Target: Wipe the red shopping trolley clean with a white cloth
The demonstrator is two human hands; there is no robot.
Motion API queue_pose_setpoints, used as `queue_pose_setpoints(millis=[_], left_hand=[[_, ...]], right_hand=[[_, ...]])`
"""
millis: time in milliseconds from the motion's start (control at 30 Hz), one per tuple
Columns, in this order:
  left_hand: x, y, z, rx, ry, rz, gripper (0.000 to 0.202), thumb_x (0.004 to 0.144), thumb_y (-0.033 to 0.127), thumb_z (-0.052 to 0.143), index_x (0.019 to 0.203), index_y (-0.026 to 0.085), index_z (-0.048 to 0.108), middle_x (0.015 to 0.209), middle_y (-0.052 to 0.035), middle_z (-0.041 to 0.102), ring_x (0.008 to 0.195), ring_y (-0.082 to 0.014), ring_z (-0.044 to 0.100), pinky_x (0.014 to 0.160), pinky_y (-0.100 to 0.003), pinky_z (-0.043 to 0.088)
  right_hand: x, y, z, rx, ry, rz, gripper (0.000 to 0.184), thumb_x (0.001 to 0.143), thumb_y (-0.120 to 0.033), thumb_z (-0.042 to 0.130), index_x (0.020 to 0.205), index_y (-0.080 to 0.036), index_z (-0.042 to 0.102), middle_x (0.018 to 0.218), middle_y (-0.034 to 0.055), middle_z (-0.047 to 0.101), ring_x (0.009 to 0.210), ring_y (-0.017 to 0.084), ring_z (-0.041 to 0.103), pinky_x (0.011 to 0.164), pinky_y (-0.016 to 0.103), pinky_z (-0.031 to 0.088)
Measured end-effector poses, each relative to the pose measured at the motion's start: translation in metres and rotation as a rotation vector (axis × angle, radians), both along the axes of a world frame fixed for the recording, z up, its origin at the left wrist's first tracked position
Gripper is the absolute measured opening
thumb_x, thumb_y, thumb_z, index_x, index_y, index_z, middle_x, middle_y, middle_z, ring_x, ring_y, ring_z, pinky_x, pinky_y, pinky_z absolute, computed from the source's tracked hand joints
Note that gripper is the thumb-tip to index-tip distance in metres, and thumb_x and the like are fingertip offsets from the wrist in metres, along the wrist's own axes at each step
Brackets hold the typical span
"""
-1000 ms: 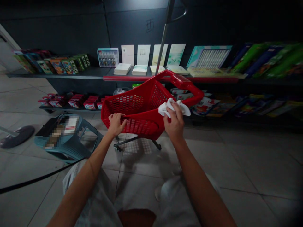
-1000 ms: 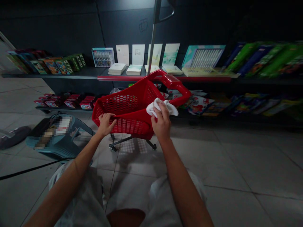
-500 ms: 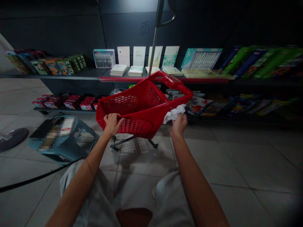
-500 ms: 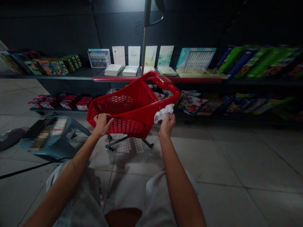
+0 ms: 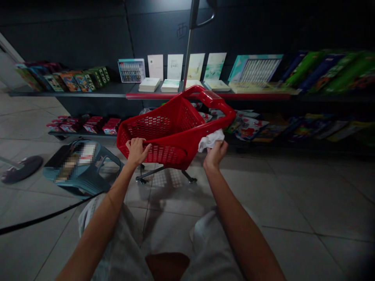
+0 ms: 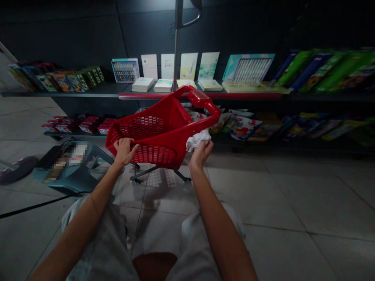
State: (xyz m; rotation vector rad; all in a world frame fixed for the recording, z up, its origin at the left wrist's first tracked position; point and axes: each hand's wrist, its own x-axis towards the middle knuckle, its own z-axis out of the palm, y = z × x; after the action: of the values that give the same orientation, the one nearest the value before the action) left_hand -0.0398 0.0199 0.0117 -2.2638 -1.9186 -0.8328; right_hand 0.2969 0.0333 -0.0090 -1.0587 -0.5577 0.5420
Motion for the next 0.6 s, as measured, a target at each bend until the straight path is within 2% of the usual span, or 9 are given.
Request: queue_pose_setpoints(millis=[100, 233, 367, 467, 600], left_hand=[[0.000, -0.004, 0.002, -0.019, -0.006, -0.006, 0.043, 0.102, 0.057, 0.042, 0.119, 0.023, 0.061, 0.122, -0.0136, 0.069, 0.122, -0.0340, 0.051, 0.112, -0.055, 0.028], [0.001, -0.009, 0.005, -0.028, -0.015, -0.019, 0.043, 0.101, 0.058, 0.044, 0.118, 0.022, 0.061, 0.123, -0.0133, 0.069, 0.122, -0.0337, 0.051, 0.112, -0.055, 0.028], [0.001, -0.010, 0.006, -0.023, -0.019, -0.026, 0.039, 0.099, 0.055, 0.048, 0.117, 0.022, 0.060, 0.122, -0.0132, 0.069, 0.122, -0.0340, 0.052, 0.112, -0.056, 0.027], [0.001, -0.010, 0.006, -0.021, -0.012, -0.024, 0.037, 0.096, 0.051, 0.053, 0.118, 0.023, 0.059, 0.122, -0.0135, 0.069, 0.123, -0.0348, 0.052, 0.112, -0.056, 0.028], [0.001, -0.009, 0.004, -0.013, -0.002, -0.012, 0.036, 0.090, 0.046, 0.059, 0.118, 0.024, 0.059, 0.122, -0.0131, 0.069, 0.123, -0.0354, 0.052, 0.112, -0.056, 0.029]], right_hand=[[-0.004, -0.012, 0.016, 0.103, -0.323, -0.145, 0.036, 0.094, -0.039, 0.050, 0.126, -0.023, 0.053, 0.128, 0.0104, 0.061, 0.118, 0.021, 0.064, 0.106, 0.044, 0.053], [-0.012, -0.027, 0.034, 0.140, -0.737, -0.151, 0.037, 0.098, -0.033, 0.050, 0.132, -0.021, 0.056, 0.145, 0.0162, 0.054, 0.143, 0.028, 0.050, 0.122, 0.055, 0.038], [-0.027, -0.036, 0.038, 0.173, -0.954, 0.004, 0.038, 0.100, -0.025, 0.046, 0.137, -0.021, 0.058, 0.160, 0.0173, 0.043, 0.155, 0.030, 0.037, 0.128, 0.060, 0.030], [-0.044, -0.040, 0.033, 0.207, -1.067, 0.138, 0.043, 0.098, -0.018, 0.049, 0.140, -0.022, 0.059, 0.163, 0.0146, 0.043, 0.159, 0.030, 0.030, 0.131, 0.062, 0.025], [-0.073, -0.044, 0.019, 0.230, -1.212, 0.323, 0.050, 0.095, -0.008, 0.051, 0.142, -0.023, 0.062, 0.161, 0.0109, 0.048, 0.160, 0.025, 0.032, 0.133, 0.053, 0.029]])
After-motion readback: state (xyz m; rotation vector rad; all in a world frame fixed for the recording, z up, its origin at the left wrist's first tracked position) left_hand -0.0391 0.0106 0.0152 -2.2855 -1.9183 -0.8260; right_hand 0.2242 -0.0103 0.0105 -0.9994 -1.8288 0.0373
